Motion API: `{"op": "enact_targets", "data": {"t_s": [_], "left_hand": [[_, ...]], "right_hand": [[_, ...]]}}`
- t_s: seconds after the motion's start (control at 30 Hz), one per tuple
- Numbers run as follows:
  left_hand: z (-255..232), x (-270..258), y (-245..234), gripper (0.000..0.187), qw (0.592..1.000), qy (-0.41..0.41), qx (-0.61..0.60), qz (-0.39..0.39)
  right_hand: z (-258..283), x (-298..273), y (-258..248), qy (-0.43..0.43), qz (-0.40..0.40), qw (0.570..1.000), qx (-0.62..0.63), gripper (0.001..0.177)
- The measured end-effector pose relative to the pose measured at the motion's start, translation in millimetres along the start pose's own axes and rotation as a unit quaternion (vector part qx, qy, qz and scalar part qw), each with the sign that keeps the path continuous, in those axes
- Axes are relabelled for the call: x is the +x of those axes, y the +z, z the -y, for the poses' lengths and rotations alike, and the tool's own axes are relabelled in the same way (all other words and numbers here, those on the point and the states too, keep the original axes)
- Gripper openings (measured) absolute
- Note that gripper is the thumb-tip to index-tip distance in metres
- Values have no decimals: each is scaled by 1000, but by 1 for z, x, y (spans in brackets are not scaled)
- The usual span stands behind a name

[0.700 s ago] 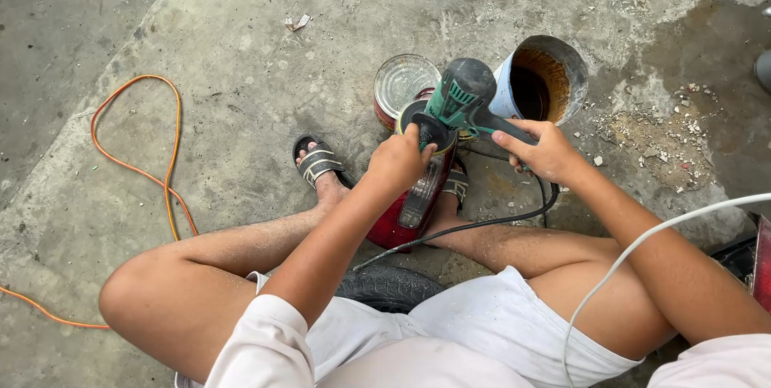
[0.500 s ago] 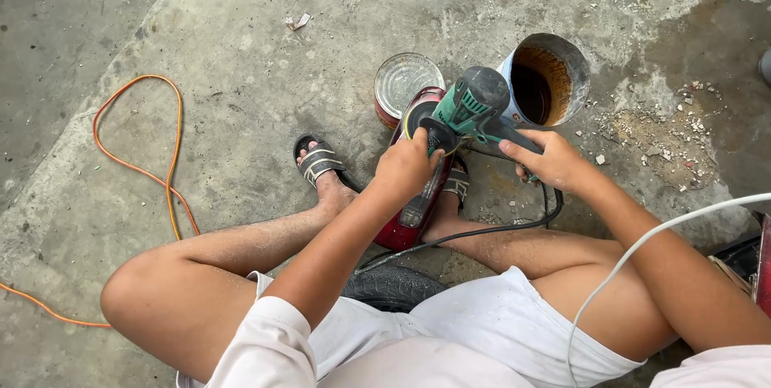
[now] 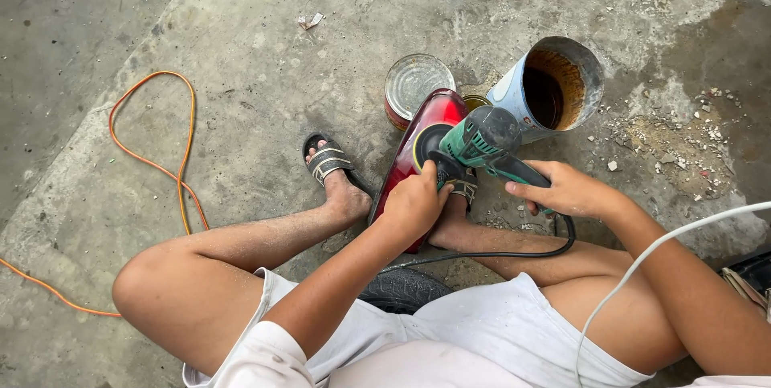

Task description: The person sits on the floor and uses a green electric polisher to buff the surface of a red car tail light. They hold the tail light with one hand and operate the polisher with the other, moving it across the surface. The person briefly stops to wipe the tail light with their hand before resuming polishing.

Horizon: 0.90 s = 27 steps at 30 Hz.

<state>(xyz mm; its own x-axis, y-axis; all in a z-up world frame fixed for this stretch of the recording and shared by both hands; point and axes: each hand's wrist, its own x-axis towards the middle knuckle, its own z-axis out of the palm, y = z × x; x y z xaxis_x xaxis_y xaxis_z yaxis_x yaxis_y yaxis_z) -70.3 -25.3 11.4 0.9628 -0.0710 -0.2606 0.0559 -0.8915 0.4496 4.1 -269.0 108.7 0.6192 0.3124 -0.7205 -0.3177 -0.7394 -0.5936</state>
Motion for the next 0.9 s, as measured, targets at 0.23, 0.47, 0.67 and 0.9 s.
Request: {"op": "enact_targets", "data": {"t_s": [0.23,0.47,0.67,0.9], "left_hand": [[1,31,-6,40,1000,-5,5,10],[-2,62,-21,42,1000,17,8,23],[4,101,-30,42,998,18,9,63],[14,131,-47,47,995,10,22,97]], "right_hand": [[-15,24,-14,-5,-28,999,23,44],[-26,47,-22,-32,-103,992,70,47],[-31,64,-27,-89,-148,977,123,47],[-7,66,-20,-137,-207,958,146,46]]}}
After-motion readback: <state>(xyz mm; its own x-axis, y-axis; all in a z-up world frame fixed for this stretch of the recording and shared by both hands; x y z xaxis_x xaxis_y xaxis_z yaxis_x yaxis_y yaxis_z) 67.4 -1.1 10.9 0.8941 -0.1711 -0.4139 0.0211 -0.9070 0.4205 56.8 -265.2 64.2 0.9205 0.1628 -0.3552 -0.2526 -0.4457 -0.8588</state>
